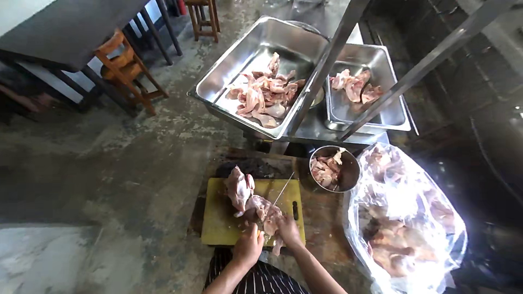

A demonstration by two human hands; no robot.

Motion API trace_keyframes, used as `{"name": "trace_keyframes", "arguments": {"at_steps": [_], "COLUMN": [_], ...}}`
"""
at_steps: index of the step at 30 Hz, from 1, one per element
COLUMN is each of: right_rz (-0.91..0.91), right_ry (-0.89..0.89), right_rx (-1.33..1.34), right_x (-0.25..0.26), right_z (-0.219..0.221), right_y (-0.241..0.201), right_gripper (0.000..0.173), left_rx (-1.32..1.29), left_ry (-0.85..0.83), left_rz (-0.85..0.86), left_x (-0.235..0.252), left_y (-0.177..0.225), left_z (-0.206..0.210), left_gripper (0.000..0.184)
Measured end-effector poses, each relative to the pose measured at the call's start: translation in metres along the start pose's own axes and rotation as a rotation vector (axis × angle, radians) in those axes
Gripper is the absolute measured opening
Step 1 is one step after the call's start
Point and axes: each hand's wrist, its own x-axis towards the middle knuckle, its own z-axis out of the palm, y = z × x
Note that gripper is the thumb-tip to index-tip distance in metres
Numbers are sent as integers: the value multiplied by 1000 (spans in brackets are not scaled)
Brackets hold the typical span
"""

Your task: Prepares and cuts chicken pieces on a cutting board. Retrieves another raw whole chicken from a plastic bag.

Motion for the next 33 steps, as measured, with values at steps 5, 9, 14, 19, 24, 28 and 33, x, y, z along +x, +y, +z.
{"name": "trace_keyframes", "arguments": {"at_steps": [5,9,14,19,24,28,33], "right_rz": [-4,17,-20,-29,-57,-62,-118], "right_ry": [-42,-28,-19,-38,-27,-27,-12], "right_rx": [-19,8,36,89,116,93,43], "right_x": [-1,10,14,14,16,15,18], "right_z": [-5,-4,-5,-5,-7,-8,-8], "right_y": [-2,6,14,19,25,26,28], "right_gripper": [44,43,47,42,40,42,41], "left_rx": [113,89,-92,106,105,50,-93], "left_ry": [-167,-11,654,-86,-165,-21,357], "left_rz": [-125,35,519,-73,-48,21,241], "left_x": [24,6,-10,35,50,35,10], "left_y": [-8,24,55,8,1,20,38], "left_z": [13,-16,-28,25,11,-13,-16], "left_gripper": [46,43,31,48,52,45,38]}}
